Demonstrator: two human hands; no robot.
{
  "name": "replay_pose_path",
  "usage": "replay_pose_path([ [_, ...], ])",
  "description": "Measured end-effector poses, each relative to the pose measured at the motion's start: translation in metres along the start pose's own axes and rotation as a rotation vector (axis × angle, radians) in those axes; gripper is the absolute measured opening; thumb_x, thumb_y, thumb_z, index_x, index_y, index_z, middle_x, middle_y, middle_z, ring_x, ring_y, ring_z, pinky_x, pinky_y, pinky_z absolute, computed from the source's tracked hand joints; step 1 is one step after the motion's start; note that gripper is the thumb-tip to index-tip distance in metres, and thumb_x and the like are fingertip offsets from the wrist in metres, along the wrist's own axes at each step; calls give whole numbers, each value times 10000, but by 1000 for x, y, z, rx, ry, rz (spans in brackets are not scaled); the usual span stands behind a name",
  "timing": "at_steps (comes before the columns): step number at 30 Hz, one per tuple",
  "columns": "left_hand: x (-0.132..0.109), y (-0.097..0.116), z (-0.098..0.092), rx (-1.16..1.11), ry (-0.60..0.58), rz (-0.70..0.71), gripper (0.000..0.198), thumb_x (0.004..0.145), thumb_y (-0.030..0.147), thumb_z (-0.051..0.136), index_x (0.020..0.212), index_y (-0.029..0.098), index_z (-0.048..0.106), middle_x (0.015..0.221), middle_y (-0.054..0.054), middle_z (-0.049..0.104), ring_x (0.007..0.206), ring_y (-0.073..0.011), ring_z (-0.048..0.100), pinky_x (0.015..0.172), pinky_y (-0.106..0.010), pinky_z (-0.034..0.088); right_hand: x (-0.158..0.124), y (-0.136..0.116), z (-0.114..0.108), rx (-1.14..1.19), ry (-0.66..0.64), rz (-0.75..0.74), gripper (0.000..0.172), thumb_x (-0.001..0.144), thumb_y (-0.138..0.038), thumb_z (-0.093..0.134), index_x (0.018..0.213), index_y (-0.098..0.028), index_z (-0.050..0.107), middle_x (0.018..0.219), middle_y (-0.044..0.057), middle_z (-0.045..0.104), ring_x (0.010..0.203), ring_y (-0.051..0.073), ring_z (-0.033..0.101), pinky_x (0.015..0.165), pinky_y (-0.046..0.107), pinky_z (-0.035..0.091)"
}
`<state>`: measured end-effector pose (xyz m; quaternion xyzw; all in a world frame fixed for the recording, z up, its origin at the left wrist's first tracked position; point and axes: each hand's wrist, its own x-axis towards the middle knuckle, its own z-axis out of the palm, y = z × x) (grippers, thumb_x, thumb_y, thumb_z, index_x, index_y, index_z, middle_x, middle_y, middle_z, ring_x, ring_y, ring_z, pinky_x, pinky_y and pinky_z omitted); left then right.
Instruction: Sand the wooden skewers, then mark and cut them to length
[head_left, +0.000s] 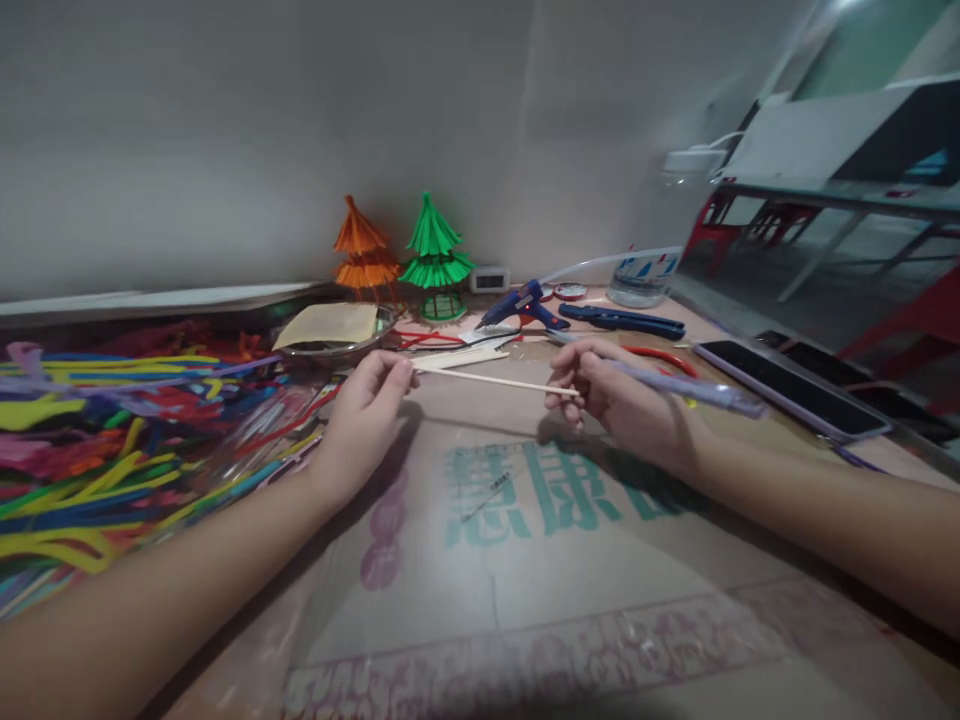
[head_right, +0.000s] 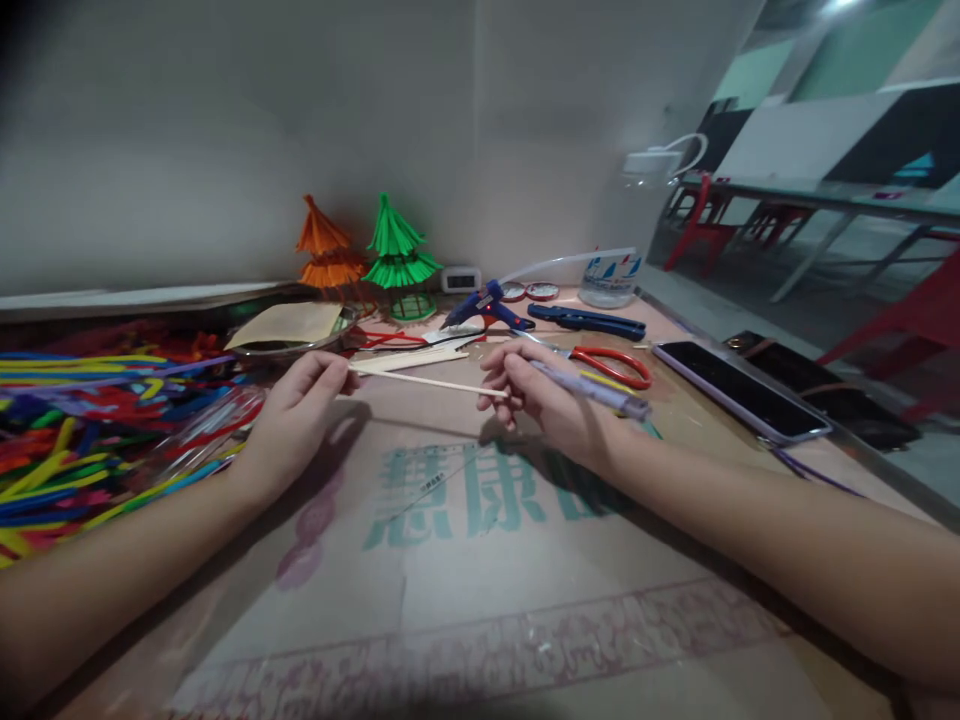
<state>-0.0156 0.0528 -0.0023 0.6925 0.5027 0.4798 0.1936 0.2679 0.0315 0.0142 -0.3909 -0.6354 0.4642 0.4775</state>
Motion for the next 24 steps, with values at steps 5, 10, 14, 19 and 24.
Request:
replay_pose_path([
  [5,-3,-1,2,89,-86,38,288,987,452,474,832,238,588,818,-9,649,815,-205,612,773,-329,486,-1,-22,2,333,5,84,241,811,-308,626,1035,-219,608,896,69,771,627,164,660,572,296,523],
  [10,-6,-2,3,147,-139,89,322,959,493,499,815,234,622,824,-17,688,844,-225,633,788,-335,479,-4,-27,9,375,68,38,350,903,-379,631,1205,-202,618,885,57,777,656,153,678,568,259,520],
  [14,-2,-5,-1,151,-84,69,404,1035,512,363,834,236,580,816,-20,677,782,-203,633,709,-308,494,0,-14,8,332,146,-38,396,1016,-455,537,1321,-207,577,958,69,785,692,140,689,616,262,545],
  [19,-11,4,5,165,-210,169,434,1041,489,380,787,236,623,806,-29,690,795,-209,629,756,-334,494,-7,-1,18,278,-2,-6,449,938,-494,699,1300,-237,635,1253,117,748,1127,227,711,886,403,616],
  [24,-25,13,15,292,-478,414,435,1056,446,390,805,228,671,846,-49,707,847,-226,624,812,-385,445,-20,-13,26,-34,-146,-172,350,993,-523,596,1043,-220,764,1089,93,797,1074,235,744,926,422,598],
])
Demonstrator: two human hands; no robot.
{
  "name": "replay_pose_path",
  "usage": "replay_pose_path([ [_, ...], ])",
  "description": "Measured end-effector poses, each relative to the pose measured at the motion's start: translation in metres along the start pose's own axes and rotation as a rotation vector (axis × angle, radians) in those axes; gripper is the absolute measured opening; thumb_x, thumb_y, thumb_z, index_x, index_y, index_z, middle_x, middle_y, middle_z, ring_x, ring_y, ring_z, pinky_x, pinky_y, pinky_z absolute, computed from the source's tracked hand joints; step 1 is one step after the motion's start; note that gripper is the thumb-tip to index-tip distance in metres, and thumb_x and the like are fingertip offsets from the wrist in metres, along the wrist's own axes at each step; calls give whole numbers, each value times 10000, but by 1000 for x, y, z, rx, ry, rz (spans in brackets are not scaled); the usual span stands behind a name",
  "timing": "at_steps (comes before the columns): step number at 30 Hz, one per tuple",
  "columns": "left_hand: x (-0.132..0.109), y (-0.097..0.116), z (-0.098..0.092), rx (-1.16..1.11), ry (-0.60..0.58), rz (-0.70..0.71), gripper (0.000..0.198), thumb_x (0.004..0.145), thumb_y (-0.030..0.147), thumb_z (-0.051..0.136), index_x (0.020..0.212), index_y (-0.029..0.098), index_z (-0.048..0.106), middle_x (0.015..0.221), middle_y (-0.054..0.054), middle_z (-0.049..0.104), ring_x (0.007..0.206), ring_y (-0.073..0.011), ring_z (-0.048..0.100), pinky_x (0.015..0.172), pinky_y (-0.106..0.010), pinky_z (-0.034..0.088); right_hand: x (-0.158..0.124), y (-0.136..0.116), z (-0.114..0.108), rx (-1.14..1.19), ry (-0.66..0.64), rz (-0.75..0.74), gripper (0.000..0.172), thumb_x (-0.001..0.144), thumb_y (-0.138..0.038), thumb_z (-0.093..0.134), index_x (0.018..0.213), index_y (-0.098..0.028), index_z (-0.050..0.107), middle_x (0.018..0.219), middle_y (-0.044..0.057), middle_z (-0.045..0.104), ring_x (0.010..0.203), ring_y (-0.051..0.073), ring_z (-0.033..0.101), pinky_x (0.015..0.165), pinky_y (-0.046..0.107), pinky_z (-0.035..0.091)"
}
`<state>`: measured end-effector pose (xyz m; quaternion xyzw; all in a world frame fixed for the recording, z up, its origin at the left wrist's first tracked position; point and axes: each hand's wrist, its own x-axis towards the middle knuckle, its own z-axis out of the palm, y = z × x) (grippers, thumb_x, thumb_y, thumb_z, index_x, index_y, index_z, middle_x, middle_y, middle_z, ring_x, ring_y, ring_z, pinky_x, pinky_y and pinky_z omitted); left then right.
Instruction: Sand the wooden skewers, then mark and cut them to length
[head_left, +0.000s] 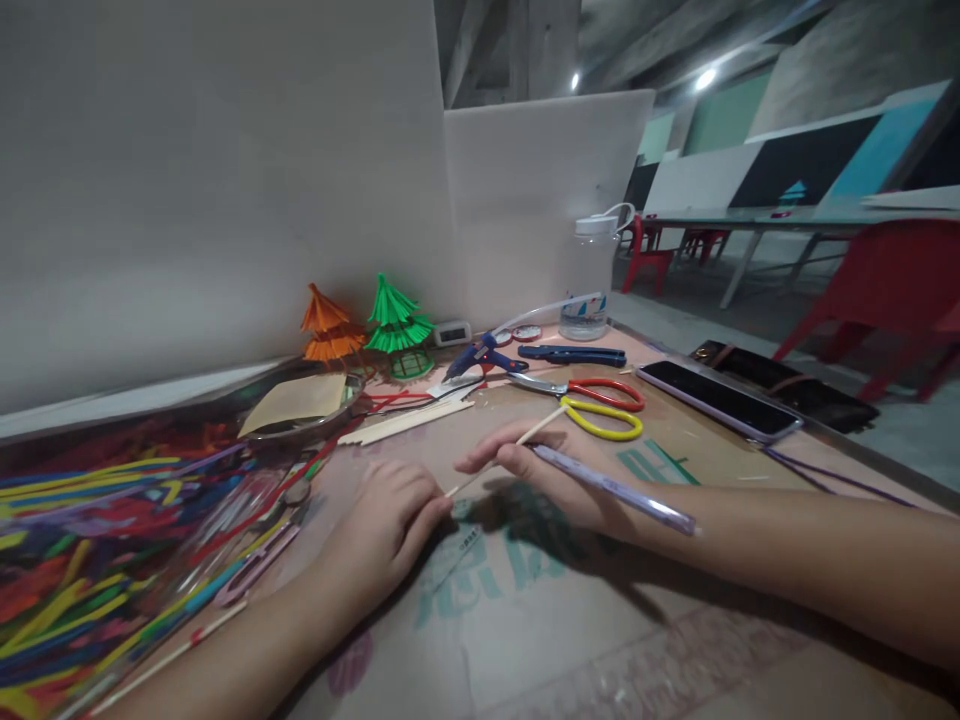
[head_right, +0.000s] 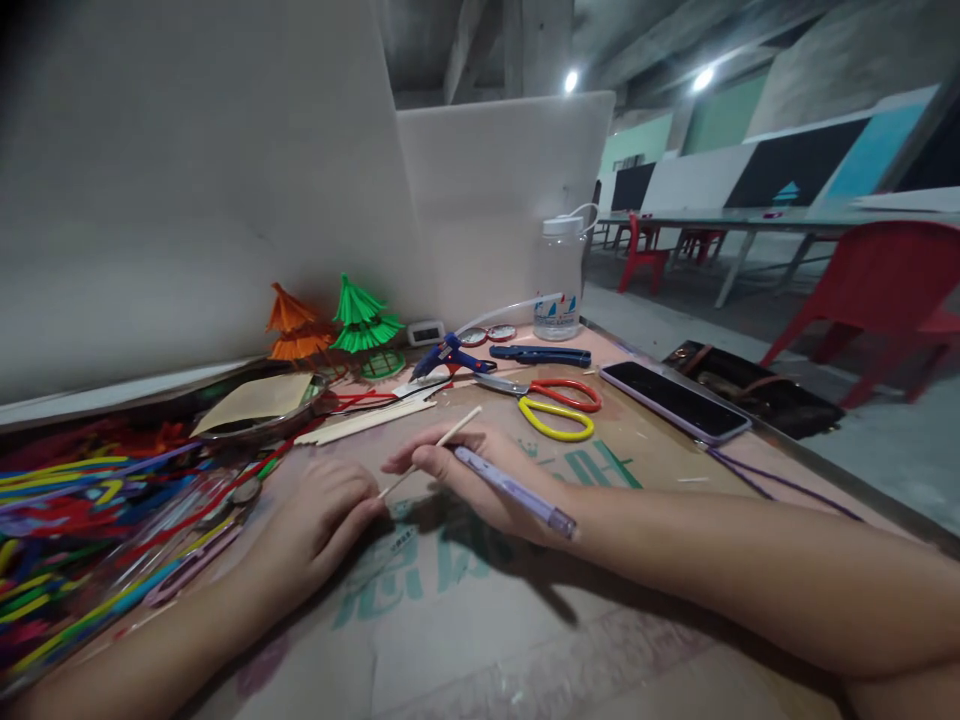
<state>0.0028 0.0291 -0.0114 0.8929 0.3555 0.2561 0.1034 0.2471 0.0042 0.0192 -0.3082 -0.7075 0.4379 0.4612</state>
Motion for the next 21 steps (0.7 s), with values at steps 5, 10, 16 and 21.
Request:
replay_pose_path([
  [5,-1,-6,1,54,-19,18,429,1069,448,385,840,228,674,882,-46,710,872,-225,634,817,-386,445,-1,-12,0,-62,-34,54,252,979,-415,627,1046,-208,756,1127,92,797,1087,224,755,961,387,591],
  [10,-1,-11,1,58,-37,23,382,1064,429,419,876,232,686,901,-36,713,883,-224,644,816,-381,449,0,-10,1,-41,-67,63,190,959,-316,632,1063,-188,727,1135,103,794,1073,209,758,946,373,597],
  [16,1,-8,-1,33,-39,80,318,1055,359,459,865,251,690,873,-17,715,842,-200,651,783,-349,460,-1,-1,6,-43,-74,54,165,947,-277,633,1052,-178,712,1137,119,779,1054,216,742,944,380,579],
  [21,0,-7,-2,29,62,118,227,1024,340,511,1058,272,725,1002,-34,769,936,-220,695,828,-361,499,6,-4,-3,-123,19,-85,228,999,-342,559,1098,-197,703,869,41,721,821,162,687,785,312,551],
])
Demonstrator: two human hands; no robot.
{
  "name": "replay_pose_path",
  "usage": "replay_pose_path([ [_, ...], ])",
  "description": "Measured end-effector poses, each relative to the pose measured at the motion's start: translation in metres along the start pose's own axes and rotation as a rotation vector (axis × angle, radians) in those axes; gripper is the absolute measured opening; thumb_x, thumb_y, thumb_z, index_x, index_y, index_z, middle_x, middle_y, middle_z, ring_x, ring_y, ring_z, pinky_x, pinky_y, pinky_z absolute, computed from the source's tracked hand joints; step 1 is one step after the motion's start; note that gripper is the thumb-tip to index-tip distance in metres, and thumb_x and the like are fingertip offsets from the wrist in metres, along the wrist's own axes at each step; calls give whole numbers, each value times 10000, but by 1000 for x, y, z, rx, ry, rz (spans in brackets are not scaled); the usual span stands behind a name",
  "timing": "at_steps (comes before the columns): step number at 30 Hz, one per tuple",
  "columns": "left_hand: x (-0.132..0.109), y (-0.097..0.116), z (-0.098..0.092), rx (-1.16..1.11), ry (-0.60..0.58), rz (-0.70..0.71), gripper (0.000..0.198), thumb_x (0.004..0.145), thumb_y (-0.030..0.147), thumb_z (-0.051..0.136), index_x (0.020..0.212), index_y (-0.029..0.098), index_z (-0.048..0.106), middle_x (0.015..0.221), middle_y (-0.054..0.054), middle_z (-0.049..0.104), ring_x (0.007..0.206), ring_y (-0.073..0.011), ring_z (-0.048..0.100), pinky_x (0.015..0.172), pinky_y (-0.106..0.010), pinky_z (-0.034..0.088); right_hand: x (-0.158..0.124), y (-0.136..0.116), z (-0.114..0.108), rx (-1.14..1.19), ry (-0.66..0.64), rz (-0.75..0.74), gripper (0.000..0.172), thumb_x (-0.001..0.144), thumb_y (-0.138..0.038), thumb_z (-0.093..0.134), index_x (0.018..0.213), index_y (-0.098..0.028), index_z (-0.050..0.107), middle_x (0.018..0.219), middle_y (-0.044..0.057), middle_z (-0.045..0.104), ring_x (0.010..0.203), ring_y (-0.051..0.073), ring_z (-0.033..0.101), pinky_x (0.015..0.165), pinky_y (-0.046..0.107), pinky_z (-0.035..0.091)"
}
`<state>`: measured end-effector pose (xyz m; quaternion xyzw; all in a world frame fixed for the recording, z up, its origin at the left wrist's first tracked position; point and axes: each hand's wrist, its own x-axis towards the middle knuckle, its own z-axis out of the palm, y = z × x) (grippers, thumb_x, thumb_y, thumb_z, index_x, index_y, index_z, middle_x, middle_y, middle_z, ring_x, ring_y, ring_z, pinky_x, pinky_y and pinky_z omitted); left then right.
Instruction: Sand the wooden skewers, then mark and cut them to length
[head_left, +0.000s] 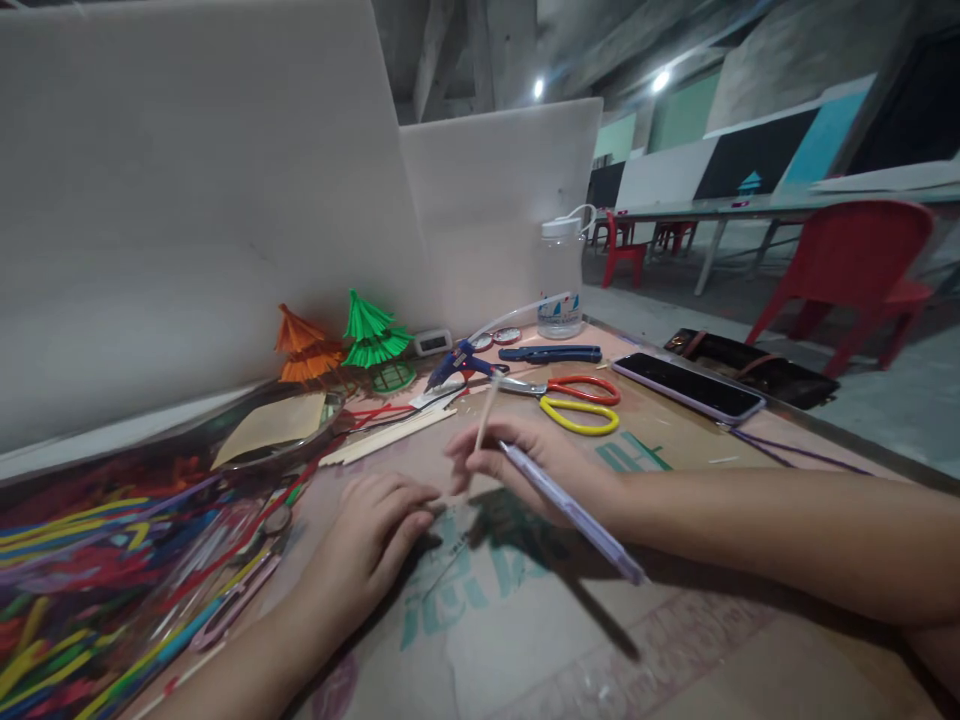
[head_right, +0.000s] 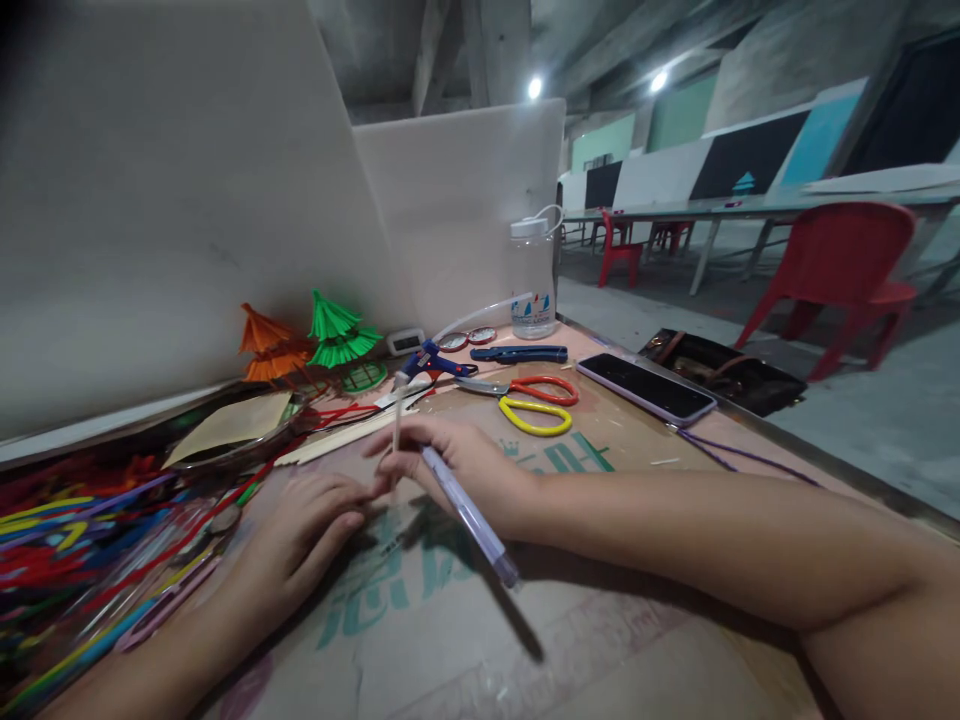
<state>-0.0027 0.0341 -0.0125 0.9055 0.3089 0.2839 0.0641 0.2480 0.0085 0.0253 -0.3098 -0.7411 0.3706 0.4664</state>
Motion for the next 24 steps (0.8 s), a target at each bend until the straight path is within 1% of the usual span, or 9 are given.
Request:
replay_pose_path([
  [2,0,2,-2,-31,47,-59,225,1007,347,538,1094,263,727,1055,-42,779,993,-233,701,884,-384,512,3,0,-10,-155,48,-110,266,1012,-353,536,1158,-208,706,761,-1,622,700,133,596,692,275,498],
  [4,0,6,-7,-120,118,-184,235,986,383,576,1087,255,744,1098,-50,780,1050,-247,699,938,-404,519,4,3,-17,-281,72,-117,286,1017,-347,514,1149,-190,713,744,-4,573,647,124,528,623,262,450],
  [6,1,12,-14,-224,203,-335,271,976,428,599,1120,258,755,1137,-53,775,1085,-248,696,965,-408,526,2,9,-18,-337,25,-88,308,1018,-371,506,1099,-169,725,703,-9,554,605,121,491,571,255,415],
  [8,2,20,-23,-281,251,-429,305,988,442,592,1191,275,747,1145,-44,773,1065,-228,701,948,-388,539,-2,16,-13,-322,-54,-64,340,1023,-397,488,1082,-164,730,669,-9,557,591,123,500,563,254,417],
  [9,2,25,-26,-326,267,-460,296,973,435,622,1184,278,759,1150,-43,773,1067,-223,699,951,-379,539,-5,18,-10,-315,-85,-42,349,1025,-412,489,1078,-168,732,669,-4,567,597,127,517,570,256,428],
  [11,3,34,-31,-383,255,-444,250,931,401,693,1122,276,794,1118,-41,778,1058,-214,694,971,-366,529,-8,20,-5,-292,-123,20,368,1026,-450,495,1067,-171,731,681,12,598,605,136,551,578,261,454],
  [15,4,46,-33,-482,221,-332,182,929,328,710,1066,272,816,1002,-27,787,954,-167,702,893,-298,548,-12,19,1,-256,-145,121,401,1027,-509,485,1035,-187,724,675,32,656,602,153,608,578,267,486],
  [19,4,48,-31,-520,261,-328,149,931,308,713,1018,257,822,992,-15,800,925,-134,710,855,-243,546,-12,19,3,-273,-168,124,380,1028,-490,486,1026,-190,719,672,37,687,613,156,647,608,268,513],
  [24,6,47,-33,-512,276,-333,112,914,309,730,951,243,813,940,3,804,880,-119,712,822,-219,537,-13,19,4,-271,-175,118,373,1038,-463,459,1022,-179,701,677,37,695,606,143,648,594,253,509],
])
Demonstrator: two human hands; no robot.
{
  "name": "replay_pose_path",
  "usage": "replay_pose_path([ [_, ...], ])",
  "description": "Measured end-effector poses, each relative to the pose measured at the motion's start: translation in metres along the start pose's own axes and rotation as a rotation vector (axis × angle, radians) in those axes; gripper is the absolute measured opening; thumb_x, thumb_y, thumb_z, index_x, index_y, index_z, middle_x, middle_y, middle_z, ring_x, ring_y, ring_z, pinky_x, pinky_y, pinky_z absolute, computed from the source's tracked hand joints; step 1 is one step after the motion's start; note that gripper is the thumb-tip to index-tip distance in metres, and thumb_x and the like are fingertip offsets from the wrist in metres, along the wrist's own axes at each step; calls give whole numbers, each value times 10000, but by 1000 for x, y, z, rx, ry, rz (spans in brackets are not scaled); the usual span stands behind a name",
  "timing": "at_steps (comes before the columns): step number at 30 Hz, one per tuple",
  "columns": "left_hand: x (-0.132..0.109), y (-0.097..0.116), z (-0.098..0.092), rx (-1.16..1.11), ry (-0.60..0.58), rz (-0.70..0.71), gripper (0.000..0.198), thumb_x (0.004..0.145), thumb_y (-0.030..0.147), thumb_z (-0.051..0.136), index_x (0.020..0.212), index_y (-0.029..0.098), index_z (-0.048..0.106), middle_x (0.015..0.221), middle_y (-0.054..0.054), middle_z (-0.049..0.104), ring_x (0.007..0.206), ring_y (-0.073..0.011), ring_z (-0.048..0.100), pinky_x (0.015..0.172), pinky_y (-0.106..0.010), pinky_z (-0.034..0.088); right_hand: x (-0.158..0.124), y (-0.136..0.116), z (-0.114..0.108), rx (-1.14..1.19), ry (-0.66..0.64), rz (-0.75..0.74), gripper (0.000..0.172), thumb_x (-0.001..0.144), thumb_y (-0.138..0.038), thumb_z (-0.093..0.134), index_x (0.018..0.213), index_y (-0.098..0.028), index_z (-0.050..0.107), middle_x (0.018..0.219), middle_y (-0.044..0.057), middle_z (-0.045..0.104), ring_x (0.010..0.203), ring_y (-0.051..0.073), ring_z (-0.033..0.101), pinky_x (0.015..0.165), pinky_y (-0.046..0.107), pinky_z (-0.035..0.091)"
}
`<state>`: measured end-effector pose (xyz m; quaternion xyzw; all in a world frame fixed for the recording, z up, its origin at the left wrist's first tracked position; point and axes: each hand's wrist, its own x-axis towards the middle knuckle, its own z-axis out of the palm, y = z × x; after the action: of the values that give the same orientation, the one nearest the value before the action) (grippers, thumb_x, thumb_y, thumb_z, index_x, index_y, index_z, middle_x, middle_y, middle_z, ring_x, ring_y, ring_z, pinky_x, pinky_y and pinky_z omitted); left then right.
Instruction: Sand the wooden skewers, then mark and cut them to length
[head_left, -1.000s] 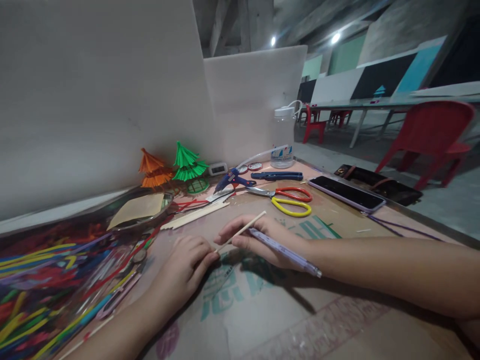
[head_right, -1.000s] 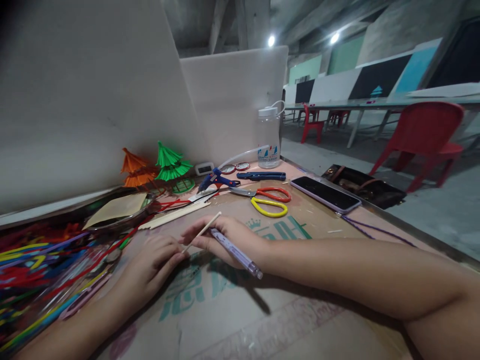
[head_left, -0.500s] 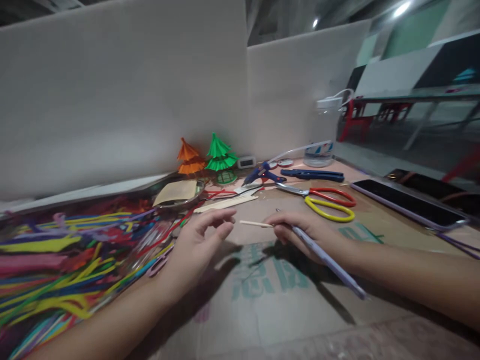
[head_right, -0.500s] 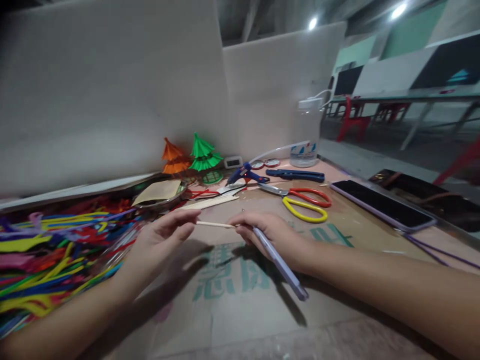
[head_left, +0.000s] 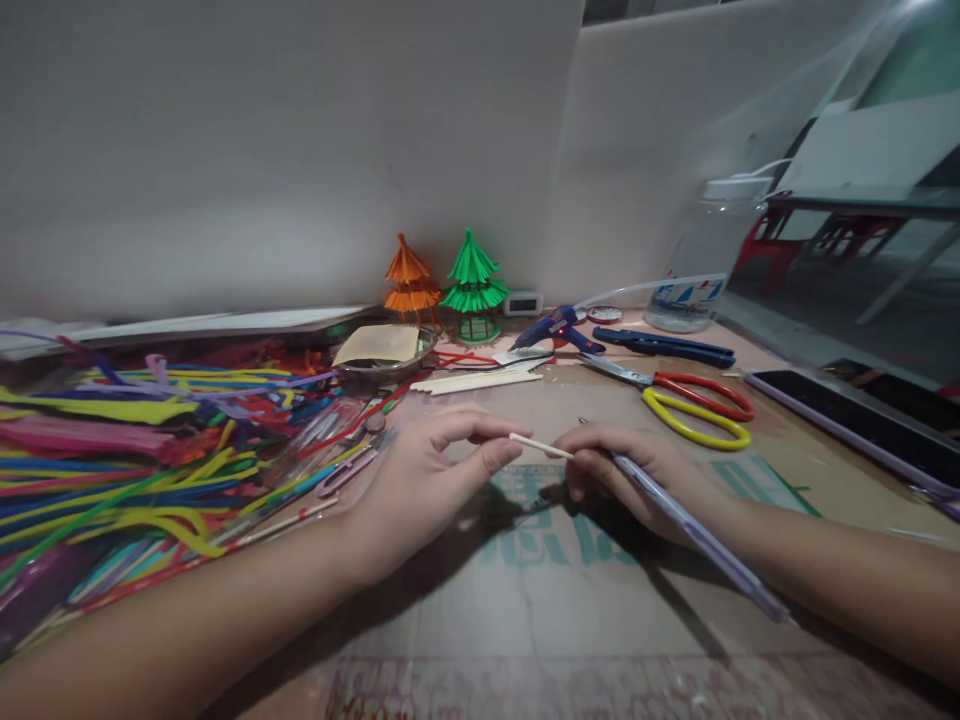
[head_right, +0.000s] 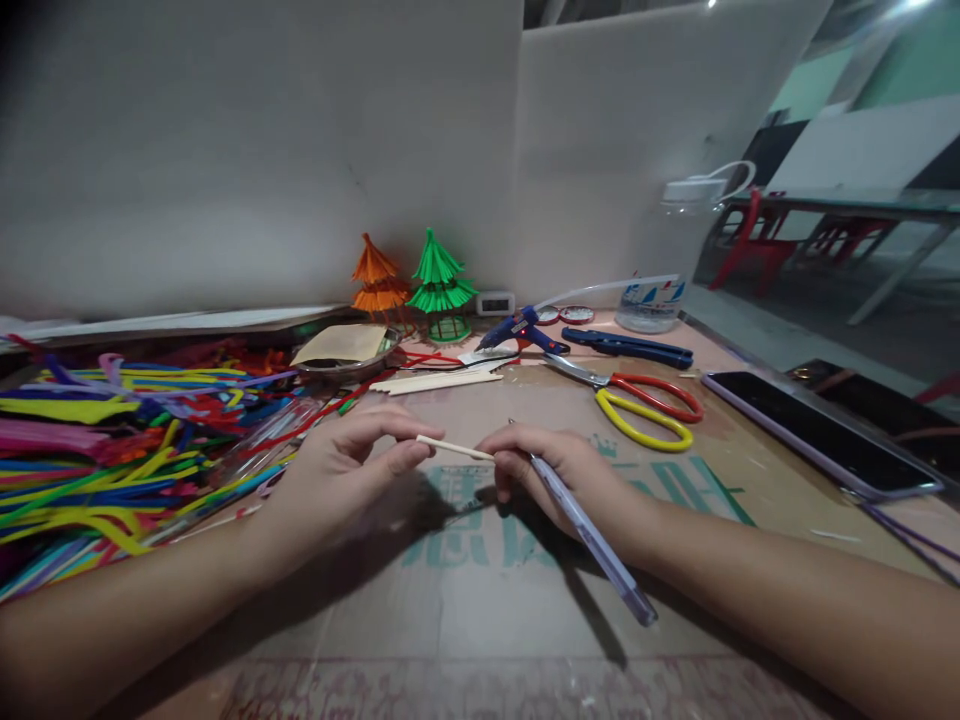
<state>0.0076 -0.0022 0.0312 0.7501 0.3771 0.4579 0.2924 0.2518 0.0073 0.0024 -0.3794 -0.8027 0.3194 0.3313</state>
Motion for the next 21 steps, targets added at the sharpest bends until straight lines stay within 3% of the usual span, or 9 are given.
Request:
replay_pose_path([
  [6,-1,-1,1,32,1,14,120,928,331,709,907,229,769,885,23,778,849,-114,698,794,-217,522,-1,3,-1,-30,24,-1,338,1028,-454,486,995,-195,702,682,29,691,597,144,628,568,252,494],
  [11,2,-4,-5,188,-31,100,139,945,329,677,894,212,733,893,17,751,849,-130,683,819,-256,502,2,-1,-7,-72,93,28,270,985,-422,555,973,-202,712,740,34,710,620,153,640,562,252,485],
  [16,14,-17,-12,463,-199,5,188,950,341,649,845,206,729,874,-5,754,859,-184,680,817,-317,491,11,13,-20,-307,71,-131,170,965,-320,593,969,-216,728,897,59,743,801,193,677,710,293,489],
  [21,1,-15,-5,756,-372,60,212,996,328,562,1072,199,713,1085,-68,743,937,-220,699,856,-356,543,16,32,-27,-453,-25,-106,207,981,-343,583,906,-205,718,903,78,693,837,216,635,747,325,458],
])
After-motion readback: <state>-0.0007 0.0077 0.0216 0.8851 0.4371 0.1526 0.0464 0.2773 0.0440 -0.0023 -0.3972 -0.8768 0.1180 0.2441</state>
